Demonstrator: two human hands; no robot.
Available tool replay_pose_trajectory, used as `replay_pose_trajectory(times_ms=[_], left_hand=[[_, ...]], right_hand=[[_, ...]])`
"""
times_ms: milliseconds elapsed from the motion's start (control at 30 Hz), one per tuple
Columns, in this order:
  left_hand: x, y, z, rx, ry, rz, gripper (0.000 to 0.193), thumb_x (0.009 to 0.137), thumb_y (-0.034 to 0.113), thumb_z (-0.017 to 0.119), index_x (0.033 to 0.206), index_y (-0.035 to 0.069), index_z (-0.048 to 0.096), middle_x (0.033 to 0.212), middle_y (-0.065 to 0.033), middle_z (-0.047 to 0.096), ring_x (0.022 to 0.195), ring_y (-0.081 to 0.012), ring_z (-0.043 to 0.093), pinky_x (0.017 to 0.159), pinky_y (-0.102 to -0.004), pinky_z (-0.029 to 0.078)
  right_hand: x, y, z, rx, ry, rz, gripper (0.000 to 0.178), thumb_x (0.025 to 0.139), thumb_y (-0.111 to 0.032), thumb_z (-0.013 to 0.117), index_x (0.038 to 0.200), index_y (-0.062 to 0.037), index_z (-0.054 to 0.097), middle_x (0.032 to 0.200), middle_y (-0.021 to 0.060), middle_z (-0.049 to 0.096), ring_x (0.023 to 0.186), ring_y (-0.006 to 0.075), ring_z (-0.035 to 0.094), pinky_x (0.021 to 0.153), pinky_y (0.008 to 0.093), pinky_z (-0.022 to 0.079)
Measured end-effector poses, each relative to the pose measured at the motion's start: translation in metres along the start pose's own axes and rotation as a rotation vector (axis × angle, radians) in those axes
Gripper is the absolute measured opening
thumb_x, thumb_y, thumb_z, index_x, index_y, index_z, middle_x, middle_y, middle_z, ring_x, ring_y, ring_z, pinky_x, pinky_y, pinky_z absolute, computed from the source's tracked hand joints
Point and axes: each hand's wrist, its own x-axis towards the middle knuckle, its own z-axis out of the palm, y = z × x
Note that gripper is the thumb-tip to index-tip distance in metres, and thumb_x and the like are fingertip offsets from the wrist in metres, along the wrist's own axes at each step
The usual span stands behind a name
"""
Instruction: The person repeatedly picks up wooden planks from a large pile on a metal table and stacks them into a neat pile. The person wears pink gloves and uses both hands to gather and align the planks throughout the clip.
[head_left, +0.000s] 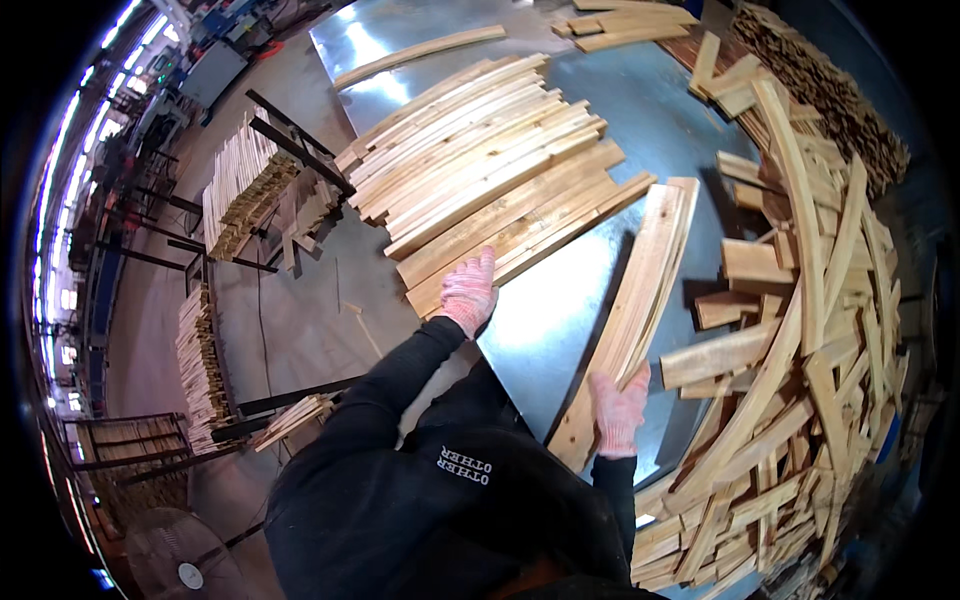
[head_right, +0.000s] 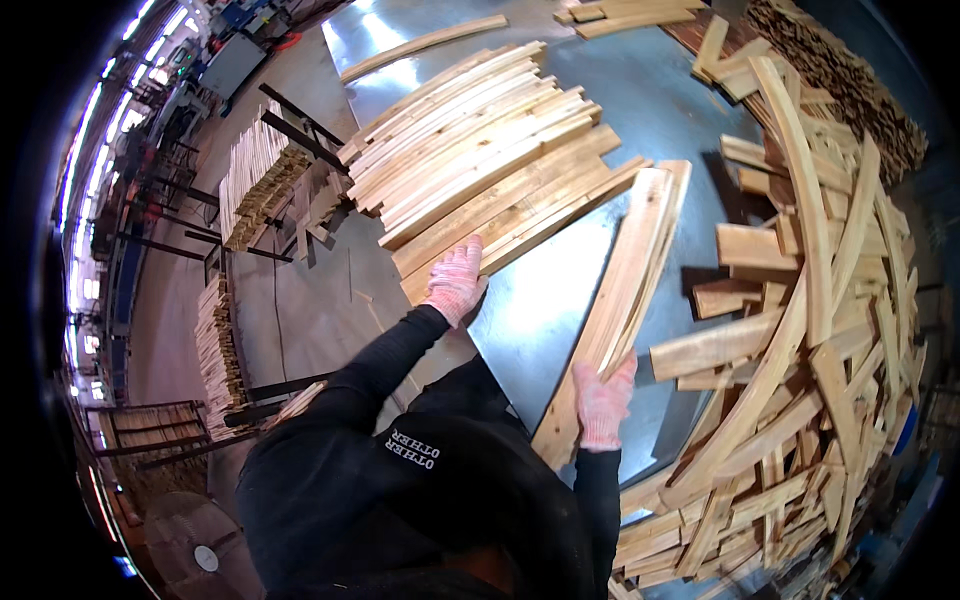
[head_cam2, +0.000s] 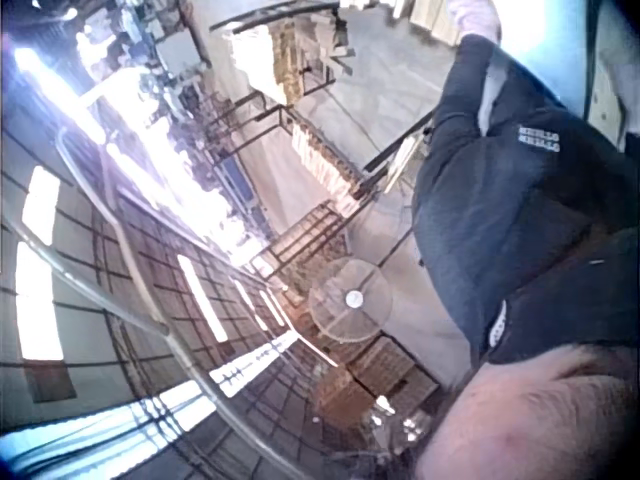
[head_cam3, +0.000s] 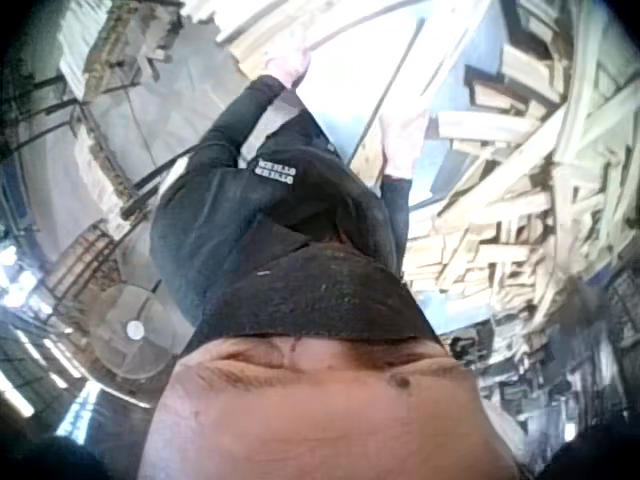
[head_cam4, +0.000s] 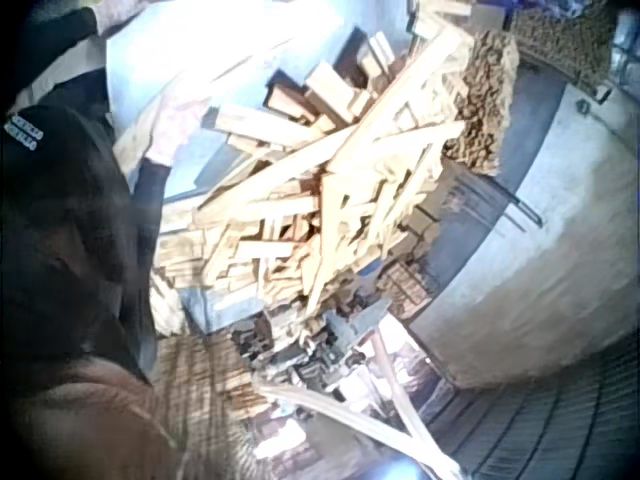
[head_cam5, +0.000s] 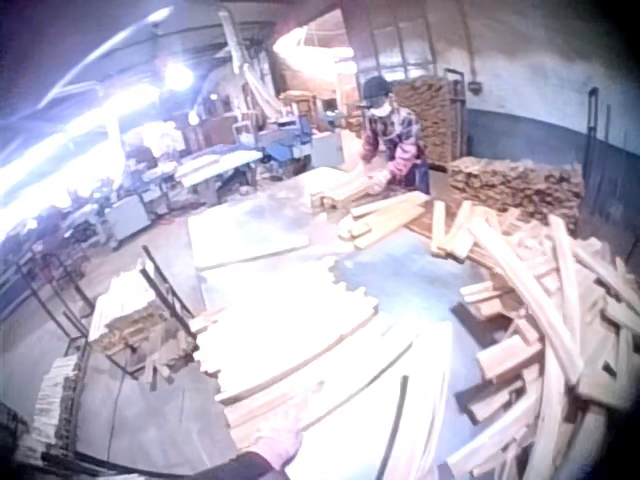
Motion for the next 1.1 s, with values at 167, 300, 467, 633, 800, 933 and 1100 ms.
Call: replay_pose_trajectory(times_ms=[167,300,467,633,800,933,1100], left_hand=[[0.022,-0.012,-0.139,-0.005,0.753,0.638,0.081,0.085,0.052,0.068,0.144,0.002,0.044,0.139,-0.0268,0.051,0.128,-0.0448,0.051,0.109,-0.0599,0.037],[0.081,-0.030,-0.182,0.324,0.409,1.033,0.081,0.083,0.052,0.071,0.142,0.003,0.045,0.126,-0.0209,0.060,0.115,-0.0350,0.061,0.100,-0.0522,0.046],[0.137,-0.127,-0.178,-0.046,0.250,0.787,0.068,0.072,0.038,0.085,0.124,0.002,0.060,0.108,-0.0142,0.069,0.097,-0.0309,0.069,0.084,-0.0415,0.055],[0.219,-0.189,-0.155,0.210,0.097,0.081,0.080,0.083,0.051,0.074,0.145,0.012,0.042,0.127,-0.0163,0.062,0.109,-0.0322,0.065,0.091,-0.0469,0.053],[0.247,-0.186,-0.148,0.224,0.069,-0.027,0.076,0.085,0.047,0.072,0.144,0.010,0.041,0.128,-0.0166,0.060,0.117,-0.0350,0.060,0.098,-0.0484,0.048],[0.179,-0.156,-0.142,-0.162,0.760,0.587,0.055,0.083,0.023,0.075,0.131,0.000,0.058,0.112,-0.0184,0.068,0.098,-0.0342,0.067,0.083,-0.0405,0.055],[0.031,-0.110,-0.076,-0.457,0.091,0.422,0.044,0.080,0.017,0.075,0.120,0.006,0.062,0.102,-0.0159,0.069,0.097,-0.0366,0.066,0.086,-0.0449,0.054]], right_hand=[[0.025,-0.095,-0.011,-0.378,-0.179,-0.288,0.081,0.073,-0.017,0.080,0.144,-0.0030,0.043,0.126,0.0199,0.063,0.117,0.0376,0.059,0.098,0.0444,0.049],[0.069,-0.199,0.034,-0.683,-0.368,-0.849,0.071,0.072,-0.020,0.079,0.136,-0.0076,0.051,0.116,0.0138,0.066,0.107,0.0342,0.062,0.092,0.0434,0.051],[0.169,-0.240,0.048,-0.656,0.127,-1.115,0.075,0.075,-0.038,0.080,0.136,-0.0044,0.051,0.123,0.0167,0.063,0.112,0.0365,0.061,0.098,0.0456,0.048],[0.252,-0.130,0.057,-0.769,0.064,0.096,0.101,0.078,-0.059,0.073,0.152,-0.0038,0.030,0.148,0.0243,0.045,0.131,0.0428,0.049,0.107,0.0489,0.042],[0.233,-0.059,0.103,-0.900,0.221,0.183,0.086,0.087,-0.044,0.068,0.154,-0.0094,0.026,0.145,0.0229,0.046,0.132,0.0437,0.047,0.104,0.0499,0.045],[0.187,-0.085,0.085,-0.460,0.096,0.218,0.056,0.091,-0.037,0.060,0.137,-0.0067,0.050,0.120,0.0273,0.064,0.112,0.0461,0.061,0.097,0.0499,0.048],[0.076,-0.034,0.115,-0.144,-0.045,0.280,0.059,0.090,-0.050,0.065,0.125,-0.0028,0.058,0.116,0.0281,0.066,0.108,0.0453,0.064,0.093,0.0483,0.050]])
